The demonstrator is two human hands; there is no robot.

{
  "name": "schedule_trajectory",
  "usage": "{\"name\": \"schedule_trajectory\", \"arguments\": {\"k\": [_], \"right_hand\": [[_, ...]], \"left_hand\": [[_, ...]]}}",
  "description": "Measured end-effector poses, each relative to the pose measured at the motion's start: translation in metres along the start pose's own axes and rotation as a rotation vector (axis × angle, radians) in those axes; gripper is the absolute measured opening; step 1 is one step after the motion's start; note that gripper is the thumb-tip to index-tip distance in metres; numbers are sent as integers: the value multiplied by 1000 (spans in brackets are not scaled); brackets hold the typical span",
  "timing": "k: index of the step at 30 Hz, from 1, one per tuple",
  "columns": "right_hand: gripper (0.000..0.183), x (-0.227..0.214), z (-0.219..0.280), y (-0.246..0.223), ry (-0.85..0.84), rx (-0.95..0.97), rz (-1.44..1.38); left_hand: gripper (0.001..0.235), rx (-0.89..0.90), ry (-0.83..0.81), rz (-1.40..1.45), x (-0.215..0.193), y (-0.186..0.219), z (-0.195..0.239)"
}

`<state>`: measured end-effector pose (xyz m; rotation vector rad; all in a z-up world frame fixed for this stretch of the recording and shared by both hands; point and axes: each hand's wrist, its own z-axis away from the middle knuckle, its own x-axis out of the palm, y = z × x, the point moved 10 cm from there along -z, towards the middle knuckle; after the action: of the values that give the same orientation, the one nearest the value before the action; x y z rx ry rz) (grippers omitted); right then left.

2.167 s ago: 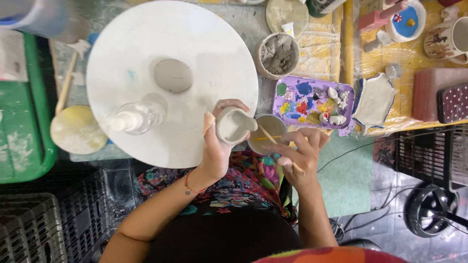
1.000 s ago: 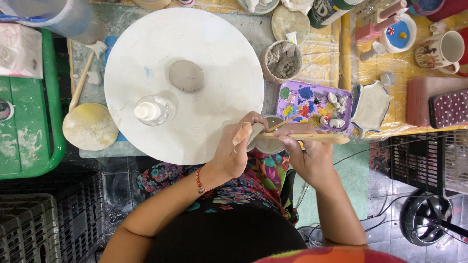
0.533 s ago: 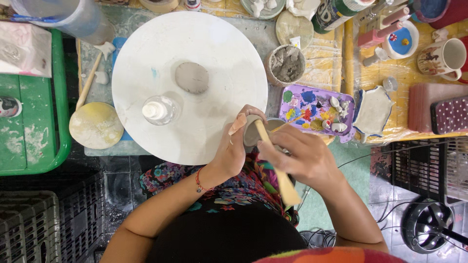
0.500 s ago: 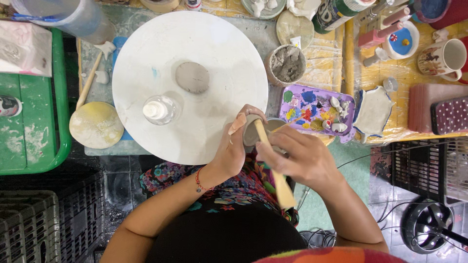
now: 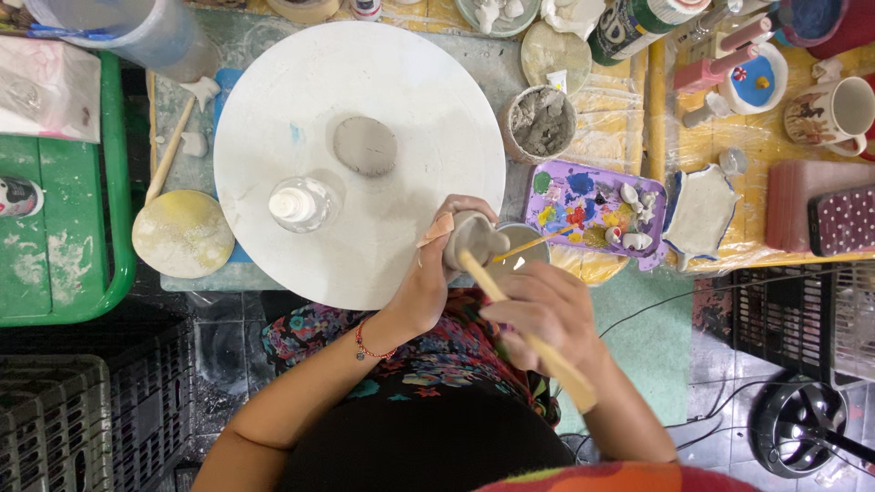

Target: The person shapes a small clay cylinder by hand and applies liquid slip using a wooden brush. They smooth the interior and exterior surfaces of the clay piece while it sits on a turntable.

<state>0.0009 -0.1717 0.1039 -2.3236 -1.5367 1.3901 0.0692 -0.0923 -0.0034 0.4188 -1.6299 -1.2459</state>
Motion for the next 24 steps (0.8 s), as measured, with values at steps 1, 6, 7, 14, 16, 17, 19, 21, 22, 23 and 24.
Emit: {"name": "schedule_trajectory", "arguments": {"k": [1, 6, 7, 14, 16, 17, 19, 21, 22, 23, 24], "right_hand": [[18, -5, 7, 5, 74, 56, -32], [15, -4, 57, 38, 341, 566, -57], [18, -2, 64, 41, 411, 612, -94], [17, 6, 37, 27, 301, 499, 254], [20, 7, 26, 29, 332, 447, 189], [21, 7, 21, 29, 347, 419, 155], [23, 9, 14, 27, 341, 377, 147], [25, 12, 7, 23, 332, 336, 146], [27, 13, 4, 22, 326, 316, 151], [28, 14, 2, 21, 321, 296, 157], [29, 15, 0, 19, 317, 273, 158]], "left_hand": [[44, -30, 16, 73, -1, -3, 0], [41, -79, 81, 182, -6, -7, 2], [42, -73, 74, 182, -4, -7, 3], [47, 109, 66, -48, -3, 8, 2], [46, 124, 68, -47, -3, 7, 2], [45, 123, 66, -34, -2, 6, 2], [45, 111, 58, 2, -2, 3, 4], [44, 89, 44, 48, -2, 0, 5], [45, 84, 48, 62, -3, -1, 4], [45, 79, 52, 77, -3, -2, 3], [45, 73, 56, 91, -3, -3, 3]]}}
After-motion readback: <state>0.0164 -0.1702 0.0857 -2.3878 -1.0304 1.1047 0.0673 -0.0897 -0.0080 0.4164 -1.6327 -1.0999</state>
